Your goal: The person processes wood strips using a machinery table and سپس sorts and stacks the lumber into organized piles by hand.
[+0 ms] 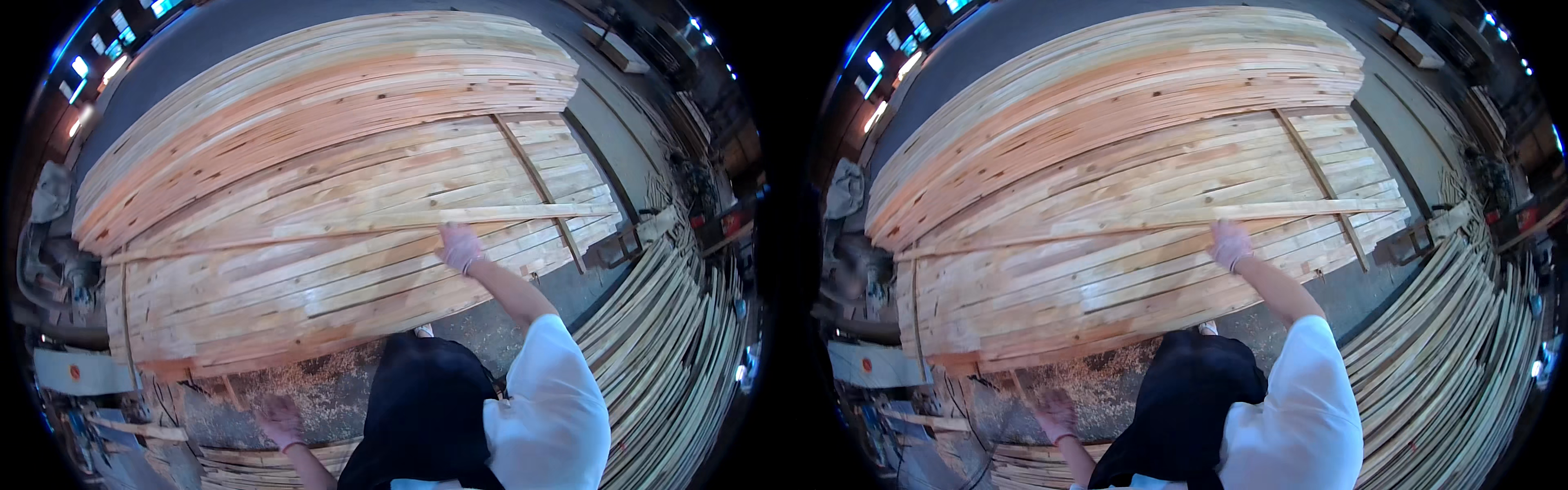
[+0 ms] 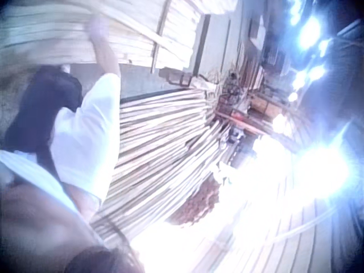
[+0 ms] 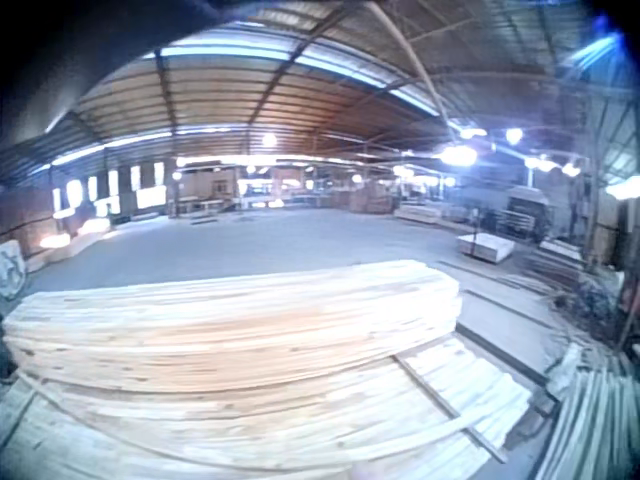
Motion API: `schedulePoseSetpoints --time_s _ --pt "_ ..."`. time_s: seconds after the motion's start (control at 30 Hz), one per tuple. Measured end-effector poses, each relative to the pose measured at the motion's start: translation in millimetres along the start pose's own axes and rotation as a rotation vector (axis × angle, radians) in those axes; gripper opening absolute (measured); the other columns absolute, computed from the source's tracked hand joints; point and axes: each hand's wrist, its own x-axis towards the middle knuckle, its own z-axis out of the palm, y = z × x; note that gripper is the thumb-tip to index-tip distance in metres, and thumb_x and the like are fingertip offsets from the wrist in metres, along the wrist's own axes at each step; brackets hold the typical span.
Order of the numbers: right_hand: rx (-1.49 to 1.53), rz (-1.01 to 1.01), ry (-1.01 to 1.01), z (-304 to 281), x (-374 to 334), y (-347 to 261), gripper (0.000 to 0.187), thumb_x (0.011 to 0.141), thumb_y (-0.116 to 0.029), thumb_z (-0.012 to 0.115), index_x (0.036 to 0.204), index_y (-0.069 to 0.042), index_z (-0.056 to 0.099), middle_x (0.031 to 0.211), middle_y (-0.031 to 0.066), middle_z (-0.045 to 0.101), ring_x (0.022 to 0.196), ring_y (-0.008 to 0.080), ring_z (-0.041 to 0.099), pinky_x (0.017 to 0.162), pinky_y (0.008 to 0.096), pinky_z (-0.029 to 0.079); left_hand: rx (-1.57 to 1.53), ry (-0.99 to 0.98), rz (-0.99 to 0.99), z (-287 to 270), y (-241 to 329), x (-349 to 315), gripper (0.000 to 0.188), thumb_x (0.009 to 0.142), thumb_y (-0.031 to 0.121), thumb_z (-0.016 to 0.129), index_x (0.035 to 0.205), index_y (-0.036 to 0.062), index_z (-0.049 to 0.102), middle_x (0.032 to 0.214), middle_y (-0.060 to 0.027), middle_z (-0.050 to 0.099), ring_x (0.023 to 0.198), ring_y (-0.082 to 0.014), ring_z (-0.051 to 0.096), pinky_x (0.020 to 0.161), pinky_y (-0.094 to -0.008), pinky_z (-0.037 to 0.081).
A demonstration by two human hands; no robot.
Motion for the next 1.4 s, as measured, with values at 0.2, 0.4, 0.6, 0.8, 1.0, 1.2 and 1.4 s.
schedulePoseSetpoints --time_s 0.2,0.4,0.6,0.8,1.0,1.2,1.4 --pt "-0.190 0.154 -0.277 28 40 102 0.029 0.080 -0.017 0.056 0.108 -0.009 0.059 0.109 0.0127 0.061 0.106 0.0278 0.056 0.091 0.0389 0.043 0.066 0.100 -0.277 41 -83 -41 0.034 0.089 0.044 0.053 0.094 0.0102 0.057 0.089 -0.0070 0.063 0.084 -0.0274 0.058 0.080 -0.0456 0.050" --pt "-0.273 0.060 -0.405 46 12 62 0.020 0.084 -0.017 0.053 0.096 -0.011 0.068 0.095 0.0112 0.068 0.088 0.0258 0.066 0.071 0.0364 0.051 -0.240 -0.370 -0.396 6 -79 16 0.033 0.089 0.042 0.052 0.095 0.0097 0.057 0.096 -0.0072 0.062 0.085 -0.0268 0.060 0.084 -0.0485 0.049" --pt "0.000 -0.430 -1.094 4 -129 58 0.052 0.070 -0.050 0.059 0.107 -0.014 0.065 0.101 0.0091 0.068 0.095 0.0277 0.064 0.083 0.0381 0.050 -0.068 -0.168 -0.396 44 -110 2 0.045 0.089 0.046 0.051 0.108 0.0059 0.058 0.107 -0.0098 0.061 0.104 -0.0302 0.055 0.094 -0.0495 0.043" --pt "0.133 -0.152 -1.283 -19 -269 4 0.055 0.071 -0.048 0.065 0.117 -0.018 0.061 0.102 0.0122 0.066 0.097 0.0268 0.063 0.085 0.0364 0.047 -0.159 -0.339 -0.438 44 -140 15 0.040 0.091 0.041 0.053 0.110 0.0054 0.057 0.106 -0.0119 0.063 0.100 -0.0279 0.060 0.089 -0.0444 0.049" --pt "0.173 -0.069 -1.205 -64 -289 -46 0.054 0.071 -0.048 0.066 0.115 -0.017 0.062 0.100 0.0126 0.067 0.096 0.0274 0.063 0.084 0.0371 0.047 -0.085 -0.427 -0.445 4 -101 -23 0.026 0.092 0.030 0.057 0.100 0.0057 0.058 0.089 -0.0086 0.065 0.085 -0.0247 0.064 0.079 -0.0418 0.053" --pt "0.107 -0.122 -1.149 -87 -275 -52 0.054 0.070 -0.048 0.067 0.113 -0.015 0.063 0.099 0.0131 0.067 0.095 0.0279 0.063 0.083 0.0377 0.048 -0.173 -0.394 -0.472 -45 -89 -54 0.019 0.089 0.022 0.061 0.101 0.0074 0.057 0.090 -0.0083 0.063 0.087 -0.0267 0.062 0.085 -0.0501 0.051" --pt "0.010 -0.204 -1.079 -94 -247 -38 0.054 0.069 -0.048 0.067 0.111 -0.014 0.064 0.097 0.0135 0.067 0.094 0.0284 0.064 0.083 0.0384 0.048 -0.290 -0.366 -0.397 -51 -90 -93 0.017 0.087 0.022 0.064 0.095 0.0070 0.061 0.090 -0.0076 0.064 0.087 -0.0251 0.063 0.082 -0.0424 0.053"
